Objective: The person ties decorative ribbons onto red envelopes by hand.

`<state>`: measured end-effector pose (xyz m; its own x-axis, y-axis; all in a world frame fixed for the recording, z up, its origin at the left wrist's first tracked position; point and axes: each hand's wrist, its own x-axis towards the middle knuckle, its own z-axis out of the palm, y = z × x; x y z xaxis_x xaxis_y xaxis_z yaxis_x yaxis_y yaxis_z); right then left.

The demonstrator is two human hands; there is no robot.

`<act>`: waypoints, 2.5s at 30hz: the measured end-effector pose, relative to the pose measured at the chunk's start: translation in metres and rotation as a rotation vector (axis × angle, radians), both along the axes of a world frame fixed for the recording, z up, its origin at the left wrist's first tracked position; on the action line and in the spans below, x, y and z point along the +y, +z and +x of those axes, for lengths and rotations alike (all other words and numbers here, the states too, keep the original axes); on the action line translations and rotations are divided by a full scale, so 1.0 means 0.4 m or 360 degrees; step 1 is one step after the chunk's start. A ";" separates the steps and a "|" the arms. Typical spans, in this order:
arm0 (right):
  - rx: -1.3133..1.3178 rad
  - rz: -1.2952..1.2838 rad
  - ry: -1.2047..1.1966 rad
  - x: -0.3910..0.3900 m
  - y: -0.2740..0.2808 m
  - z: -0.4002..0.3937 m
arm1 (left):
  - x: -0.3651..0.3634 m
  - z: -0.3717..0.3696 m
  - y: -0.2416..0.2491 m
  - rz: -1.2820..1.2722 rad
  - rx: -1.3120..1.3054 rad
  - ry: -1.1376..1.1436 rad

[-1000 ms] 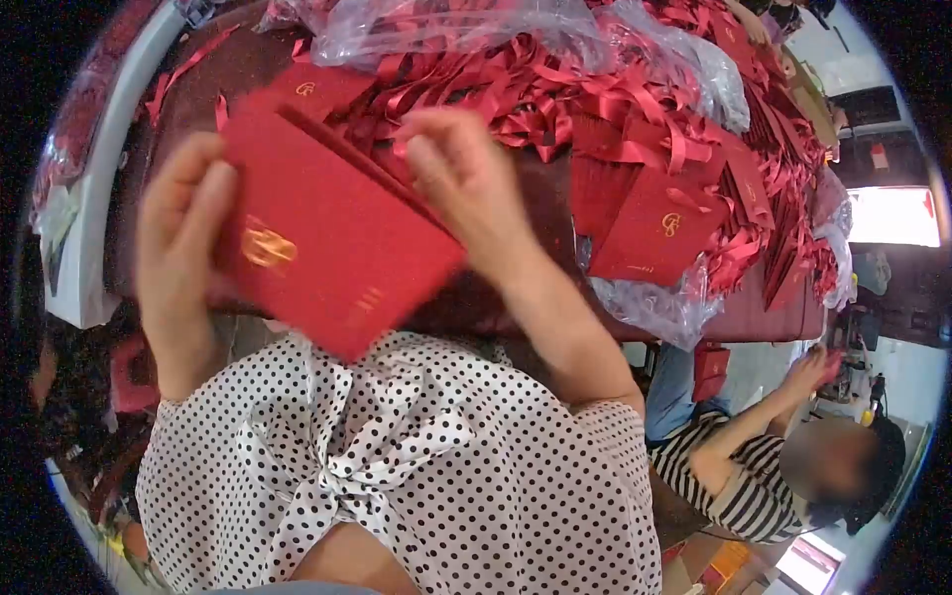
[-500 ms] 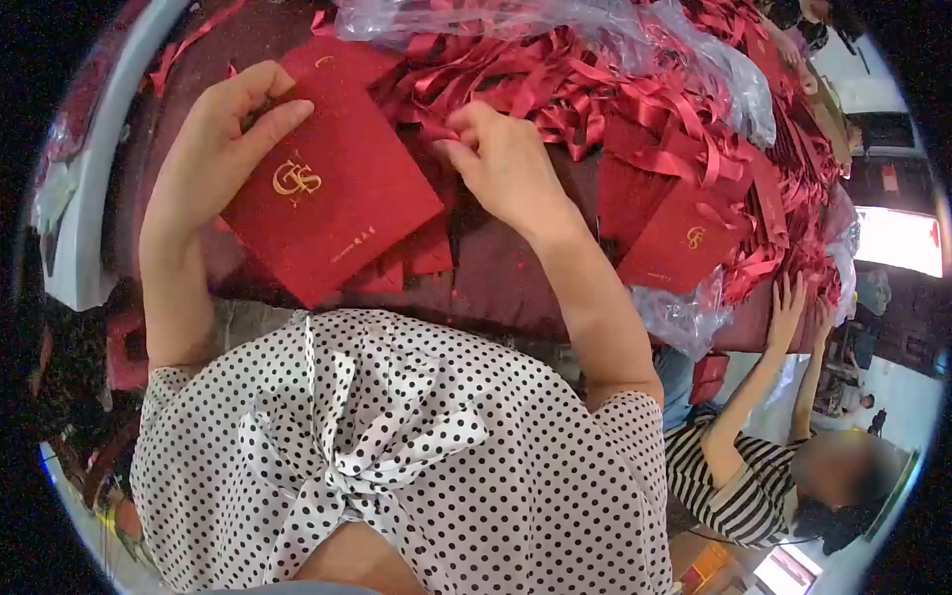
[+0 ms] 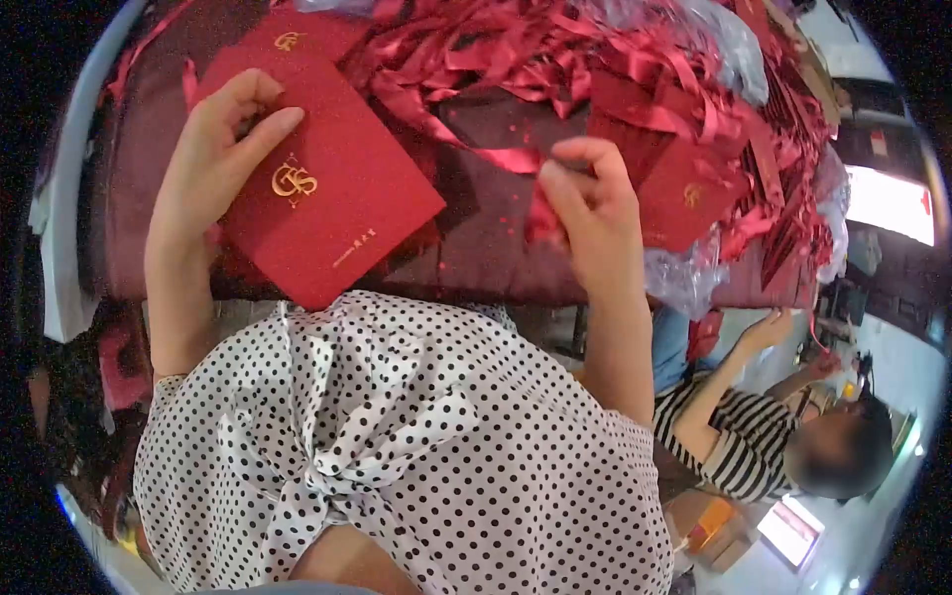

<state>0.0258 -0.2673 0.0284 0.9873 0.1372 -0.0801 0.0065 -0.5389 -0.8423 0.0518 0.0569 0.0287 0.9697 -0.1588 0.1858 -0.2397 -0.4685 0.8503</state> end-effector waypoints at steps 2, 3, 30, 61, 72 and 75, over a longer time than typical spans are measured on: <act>0.0293 0.0558 -0.0282 0.011 0.000 -0.004 | -0.007 -0.001 0.000 -0.0034 -0.0017 -0.0048; 0.0361 0.0836 -0.0381 0.016 -0.003 -0.002 | -0.008 -0.003 0.009 0.0033 0.0057 -0.0050; -0.0564 0.0222 0.0709 0.283 0.068 0.094 | 0.029 -0.005 0.046 -0.0426 0.0461 -0.0312; -0.0501 0.0197 0.0556 0.292 0.037 0.092 | 0.017 -0.016 0.002 -0.1051 0.0904 -0.0477; -0.0768 0.0108 0.0714 0.292 0.046 0.081 | 0.030 -0.008 -0.009 -0.1233 0.0956 -0.0622; -0.0912 0.0039 0.0758 0.290 0.044 0.086 | 0.023 -0.008 -0.017 -0.1252 0.0957 -0.0597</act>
